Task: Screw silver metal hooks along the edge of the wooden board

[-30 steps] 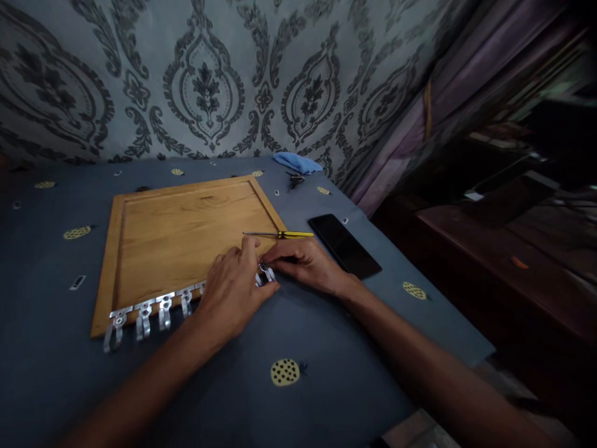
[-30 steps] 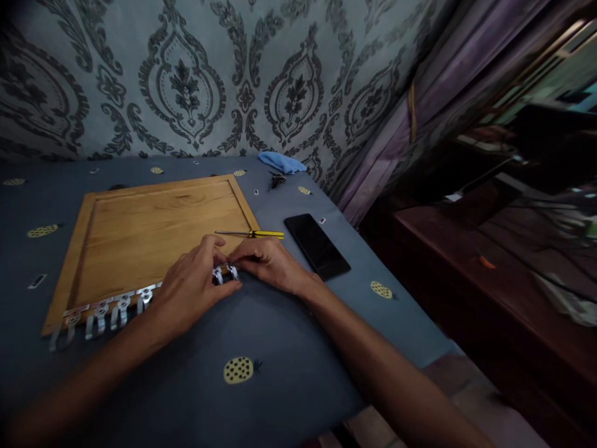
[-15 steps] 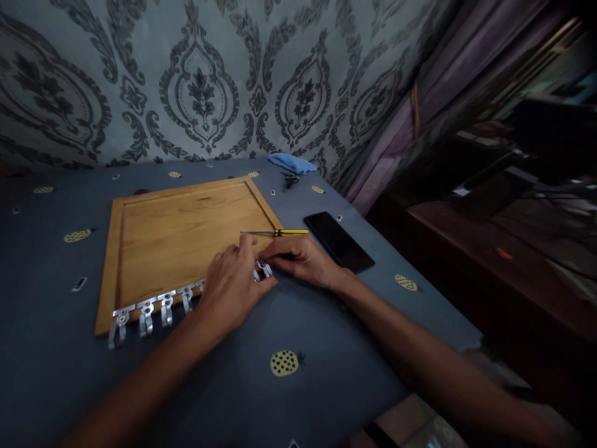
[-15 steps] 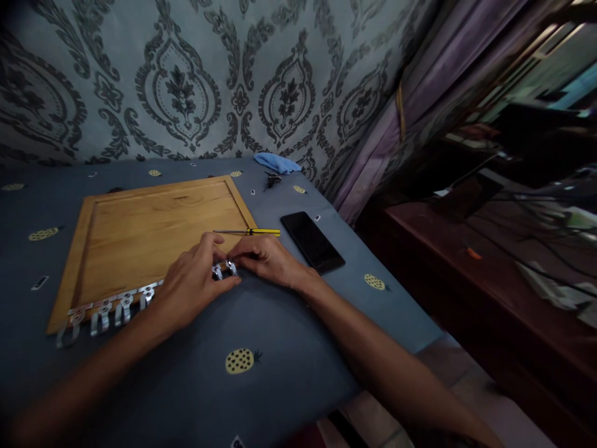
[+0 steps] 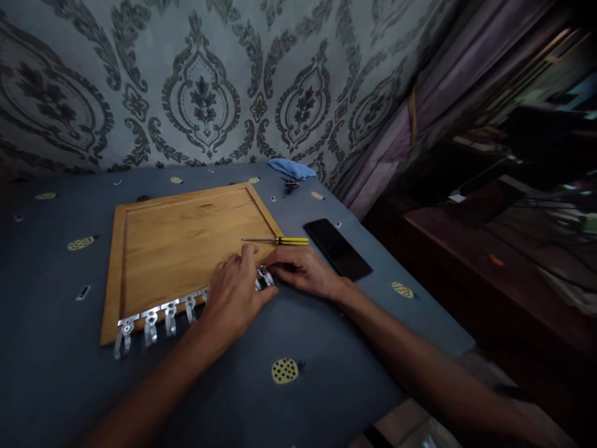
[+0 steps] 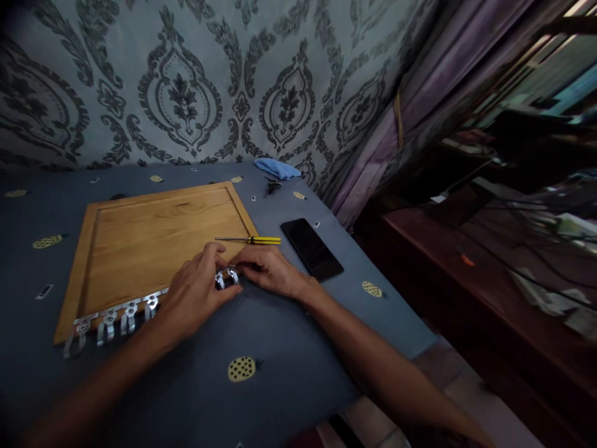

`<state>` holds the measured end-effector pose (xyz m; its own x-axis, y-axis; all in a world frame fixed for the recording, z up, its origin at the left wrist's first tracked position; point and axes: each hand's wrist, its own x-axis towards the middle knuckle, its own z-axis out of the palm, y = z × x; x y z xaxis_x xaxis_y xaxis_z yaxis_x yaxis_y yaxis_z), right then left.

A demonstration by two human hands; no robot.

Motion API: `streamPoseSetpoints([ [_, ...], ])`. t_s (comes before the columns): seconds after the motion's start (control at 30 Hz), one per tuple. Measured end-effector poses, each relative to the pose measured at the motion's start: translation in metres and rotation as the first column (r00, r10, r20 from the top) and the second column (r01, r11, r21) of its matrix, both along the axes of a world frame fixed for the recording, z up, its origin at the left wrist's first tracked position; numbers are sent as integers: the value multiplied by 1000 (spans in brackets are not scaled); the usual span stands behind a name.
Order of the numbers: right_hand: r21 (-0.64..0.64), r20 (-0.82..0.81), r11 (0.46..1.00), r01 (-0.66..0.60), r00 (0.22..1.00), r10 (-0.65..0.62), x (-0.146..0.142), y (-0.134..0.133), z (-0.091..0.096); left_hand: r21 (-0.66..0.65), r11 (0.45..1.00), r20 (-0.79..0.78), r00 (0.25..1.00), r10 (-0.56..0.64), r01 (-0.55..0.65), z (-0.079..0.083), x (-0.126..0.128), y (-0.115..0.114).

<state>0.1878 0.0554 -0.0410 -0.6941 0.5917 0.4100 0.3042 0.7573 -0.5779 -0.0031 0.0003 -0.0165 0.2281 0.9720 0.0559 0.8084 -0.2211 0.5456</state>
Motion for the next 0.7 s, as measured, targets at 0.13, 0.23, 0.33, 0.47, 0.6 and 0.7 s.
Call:
streamPoseSetpoints([
  [0.13, -13, -12, 999, -36, 999, 36, 1, 0, 2, -13, 1000, 12, 1000, 6, -5, 1, 0, 0],
  [0.23, -16, -19, 998, -54, 998, 53, 2, 0, 2, -21, 1000, 16, 1000, 7, -7, 3, 0, 0],
  [0.33, -23, -23, 999, -49, 999, 48, 2, 0, 2, -21, 1000, 8, 1000, -8, 8, 5, 1, -1],
  [0.47, -20, -13, 999, -25, 1000, 25, 1, -1, 1, -26, 999, -1, 1000, -27, 27, 6, 1, -1],
  [0.6, 8, 3, 1000, -26, 1000, 26, 1, -2, 1, -13, 1000, 0, 1000, -17, 17, 4, 1, -2],
  [0.7, 21, 16, 1000, -19, 1000, 19, 1, -2, 1, -30, 999, -6, 1000, -18, 18, 4, 1, -1],
])
